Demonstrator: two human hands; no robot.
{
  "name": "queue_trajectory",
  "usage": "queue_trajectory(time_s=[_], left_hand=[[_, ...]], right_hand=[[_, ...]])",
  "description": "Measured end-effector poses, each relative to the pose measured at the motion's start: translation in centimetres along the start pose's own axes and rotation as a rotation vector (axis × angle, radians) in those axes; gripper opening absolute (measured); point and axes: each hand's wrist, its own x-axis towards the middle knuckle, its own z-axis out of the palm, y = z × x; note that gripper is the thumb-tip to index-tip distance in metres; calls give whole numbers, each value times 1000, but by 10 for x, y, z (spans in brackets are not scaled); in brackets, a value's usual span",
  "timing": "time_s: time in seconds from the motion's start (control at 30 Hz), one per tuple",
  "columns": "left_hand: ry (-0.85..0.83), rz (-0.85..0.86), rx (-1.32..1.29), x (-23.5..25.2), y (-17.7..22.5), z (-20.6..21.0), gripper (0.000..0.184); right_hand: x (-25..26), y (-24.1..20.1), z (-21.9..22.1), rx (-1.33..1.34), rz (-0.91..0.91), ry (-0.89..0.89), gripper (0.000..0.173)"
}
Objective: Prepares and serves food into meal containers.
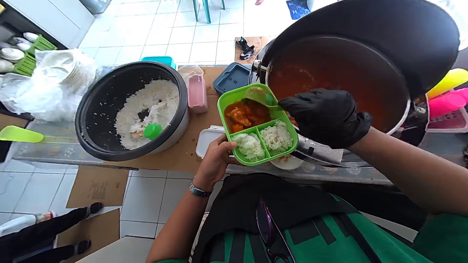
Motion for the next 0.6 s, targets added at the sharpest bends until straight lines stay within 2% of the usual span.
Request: queue_trajectory(time_s=[0.07,0.13,0.2,0.33,0.4,0.5,0.57,0.6], left_hand=[[4,4,10,-2,-1,-5,40],[9,14,10,-3,-1,-9,39],[13,12,-2,-5,-1,-12,39],[19,19,-34,-8,3,-21,40],[22,26,-49,-10,6,-30,37],[54,33,-3,-9,10,-47,35],[100,28,55,-3,11,-61,38],[127,22,81,2,10,-69,40]], right_hand=[[1,-2,3,-51,-26,96,25],[4,-3,3,36,55,170,26],[10,-2,2,309,286,153,25],[28,10,-11,1152,986,40,22],[22,24,-17,1352,1112,56,29],[-4,46,-32,1336,1067,168,32],[-26,60,-41,1054,1006,248,22],[-35,65,-43,787,1008,281,18]])
